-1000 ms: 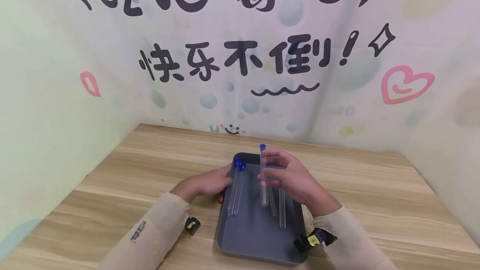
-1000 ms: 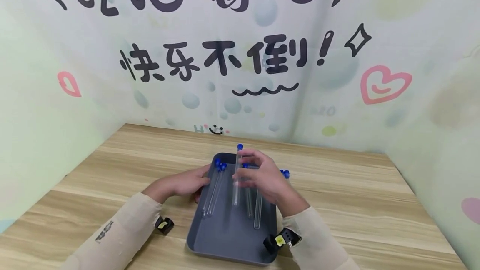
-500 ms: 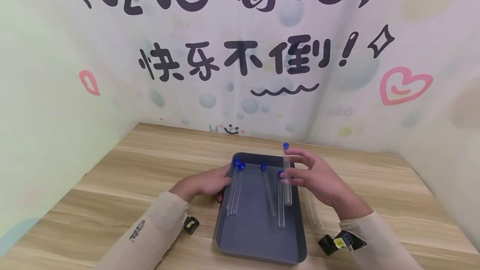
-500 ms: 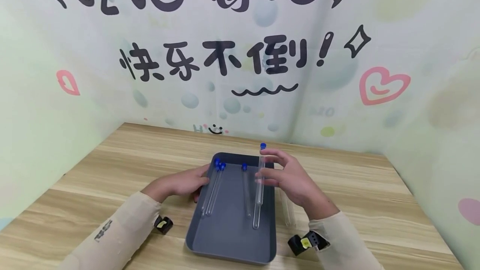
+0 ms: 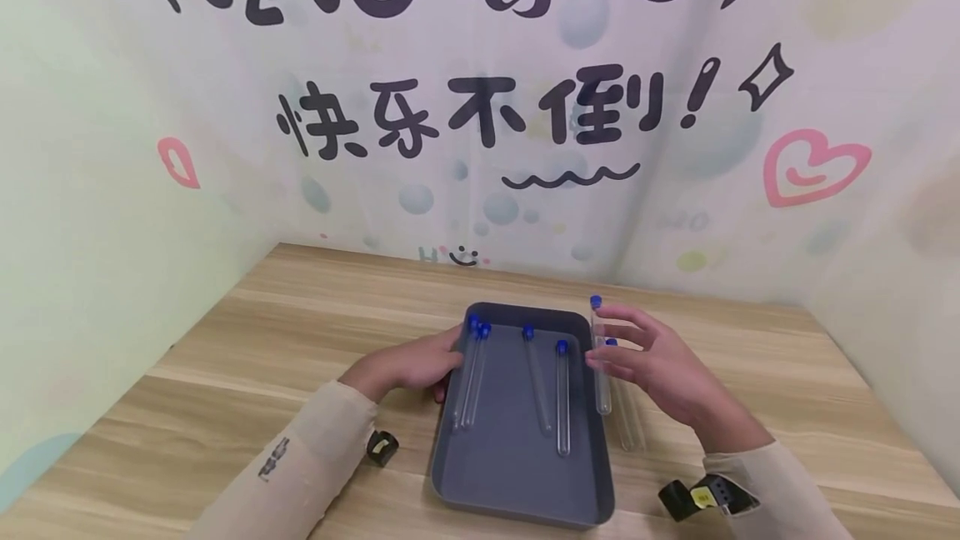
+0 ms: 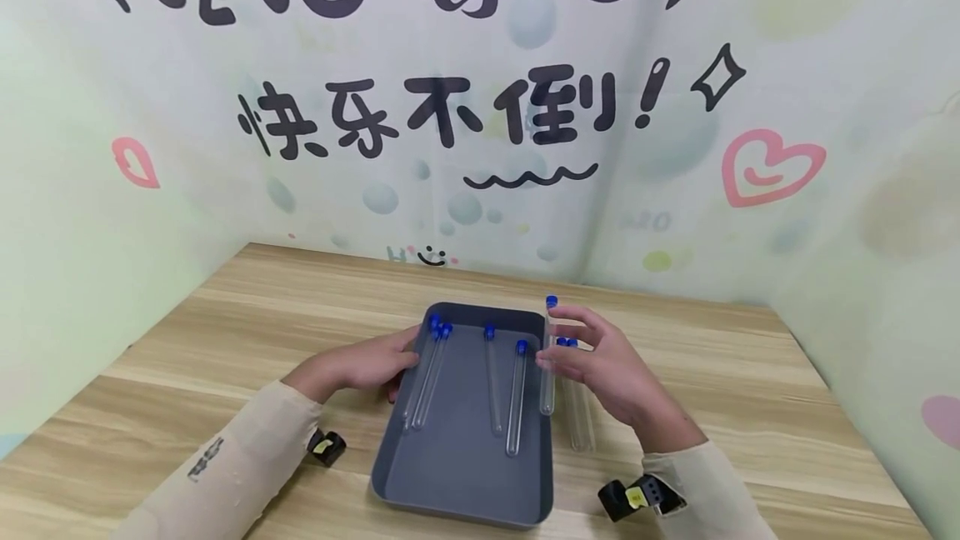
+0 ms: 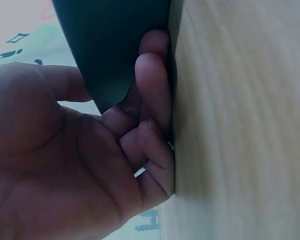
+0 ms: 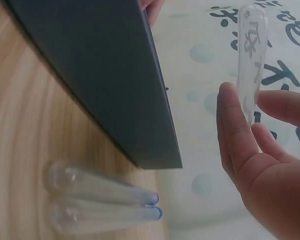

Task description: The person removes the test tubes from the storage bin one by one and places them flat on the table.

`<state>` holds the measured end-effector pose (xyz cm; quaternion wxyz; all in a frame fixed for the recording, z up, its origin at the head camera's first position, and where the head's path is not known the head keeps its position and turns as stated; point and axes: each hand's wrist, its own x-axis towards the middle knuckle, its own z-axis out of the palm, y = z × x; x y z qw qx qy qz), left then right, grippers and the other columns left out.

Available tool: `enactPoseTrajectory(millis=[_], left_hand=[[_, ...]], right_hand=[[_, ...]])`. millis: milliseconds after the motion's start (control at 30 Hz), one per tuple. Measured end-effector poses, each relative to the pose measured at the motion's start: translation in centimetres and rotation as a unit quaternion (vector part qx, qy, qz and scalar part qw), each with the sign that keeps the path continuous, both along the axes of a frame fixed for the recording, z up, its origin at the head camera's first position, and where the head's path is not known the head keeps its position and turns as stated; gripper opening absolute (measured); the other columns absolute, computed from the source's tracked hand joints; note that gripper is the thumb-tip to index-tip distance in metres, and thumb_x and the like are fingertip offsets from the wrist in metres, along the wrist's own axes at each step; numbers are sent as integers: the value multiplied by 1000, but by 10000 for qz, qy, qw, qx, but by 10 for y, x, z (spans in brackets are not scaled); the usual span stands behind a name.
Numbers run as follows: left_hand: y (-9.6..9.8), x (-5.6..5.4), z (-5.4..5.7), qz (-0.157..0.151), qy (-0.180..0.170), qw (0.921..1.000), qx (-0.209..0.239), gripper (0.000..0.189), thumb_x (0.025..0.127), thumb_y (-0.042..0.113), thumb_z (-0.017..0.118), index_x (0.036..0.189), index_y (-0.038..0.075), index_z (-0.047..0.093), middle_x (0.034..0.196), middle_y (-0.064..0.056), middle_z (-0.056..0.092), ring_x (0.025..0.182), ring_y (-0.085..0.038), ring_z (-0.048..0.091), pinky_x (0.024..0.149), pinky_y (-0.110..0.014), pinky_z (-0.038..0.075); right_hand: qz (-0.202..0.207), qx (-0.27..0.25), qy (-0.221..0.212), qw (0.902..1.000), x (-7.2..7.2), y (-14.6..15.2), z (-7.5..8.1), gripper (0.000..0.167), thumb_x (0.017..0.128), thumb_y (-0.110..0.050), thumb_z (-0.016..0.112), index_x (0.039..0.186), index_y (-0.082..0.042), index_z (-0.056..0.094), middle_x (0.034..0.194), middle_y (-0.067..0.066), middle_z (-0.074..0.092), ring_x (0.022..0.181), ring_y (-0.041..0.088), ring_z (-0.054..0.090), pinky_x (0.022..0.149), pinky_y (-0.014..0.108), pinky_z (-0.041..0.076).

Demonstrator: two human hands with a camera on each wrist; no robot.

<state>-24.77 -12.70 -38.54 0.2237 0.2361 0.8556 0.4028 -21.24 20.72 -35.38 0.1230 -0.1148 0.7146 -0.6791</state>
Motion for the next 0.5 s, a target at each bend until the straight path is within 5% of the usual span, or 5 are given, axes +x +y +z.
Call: enactPoseTrajectory(millis=[233,500], left_hand=[[1,0,2,-20,-6,10000,-22,54,102,10,36,155,12,27,70,-6,60,54,-19,58,53,-31,50],[1,1,2,31,-7,10000,-68,53,102,11,36,154,11,28,70,-6,60,53,-18,57,53,-29,49]], right_hand=[[-23,243,53,9997,-1,10,-4,52,88,0,72,132,-17,51,123,15,58,103,20,71,92,31,57],[-102,1040,193,9943,-3,20,-4,55,94,-10,67,143,-3,42,129,26,55,101,18,69,84,31,59]])
